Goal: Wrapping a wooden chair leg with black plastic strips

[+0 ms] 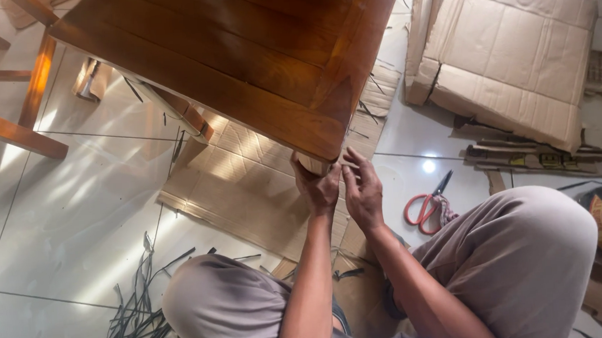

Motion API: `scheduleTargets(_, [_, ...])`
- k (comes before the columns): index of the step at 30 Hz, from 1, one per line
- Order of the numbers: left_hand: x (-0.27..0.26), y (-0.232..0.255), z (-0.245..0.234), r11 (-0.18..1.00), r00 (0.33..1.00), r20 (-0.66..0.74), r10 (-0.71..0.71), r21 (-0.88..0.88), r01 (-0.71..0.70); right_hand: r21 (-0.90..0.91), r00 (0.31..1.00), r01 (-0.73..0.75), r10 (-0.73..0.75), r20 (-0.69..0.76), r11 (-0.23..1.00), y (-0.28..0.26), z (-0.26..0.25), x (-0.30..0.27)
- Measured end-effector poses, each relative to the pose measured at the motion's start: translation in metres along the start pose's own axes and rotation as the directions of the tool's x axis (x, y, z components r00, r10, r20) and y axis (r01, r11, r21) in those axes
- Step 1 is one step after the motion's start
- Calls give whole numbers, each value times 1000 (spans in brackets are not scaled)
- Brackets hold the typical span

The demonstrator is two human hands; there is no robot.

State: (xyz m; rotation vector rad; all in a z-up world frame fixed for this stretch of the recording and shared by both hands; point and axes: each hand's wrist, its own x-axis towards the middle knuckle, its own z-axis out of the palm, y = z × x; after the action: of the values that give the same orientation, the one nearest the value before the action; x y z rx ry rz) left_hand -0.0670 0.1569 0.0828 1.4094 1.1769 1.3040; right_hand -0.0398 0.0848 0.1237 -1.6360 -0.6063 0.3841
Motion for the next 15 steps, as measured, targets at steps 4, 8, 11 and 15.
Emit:
scheduleTargets(4, [9,5,-4,983,985,42,-169,74,165,50,974,228,-227,-16,972,-32,7,8])
scheduleTargets(8, [17,5,-7,941,935,112,-336,-14,339,-83,966,245,-236,108,966,-46,30,19])
scheduleTargets(11, [10,0,-18,837,847,194,-495,-154,525,-219,991,120,-130,-32,968,-22,61,27])
scheduleTargets(15, [22,0,-11,882,877,223,-427,-111,458,-197,924,226,-274,-266,954,-42,73,33])
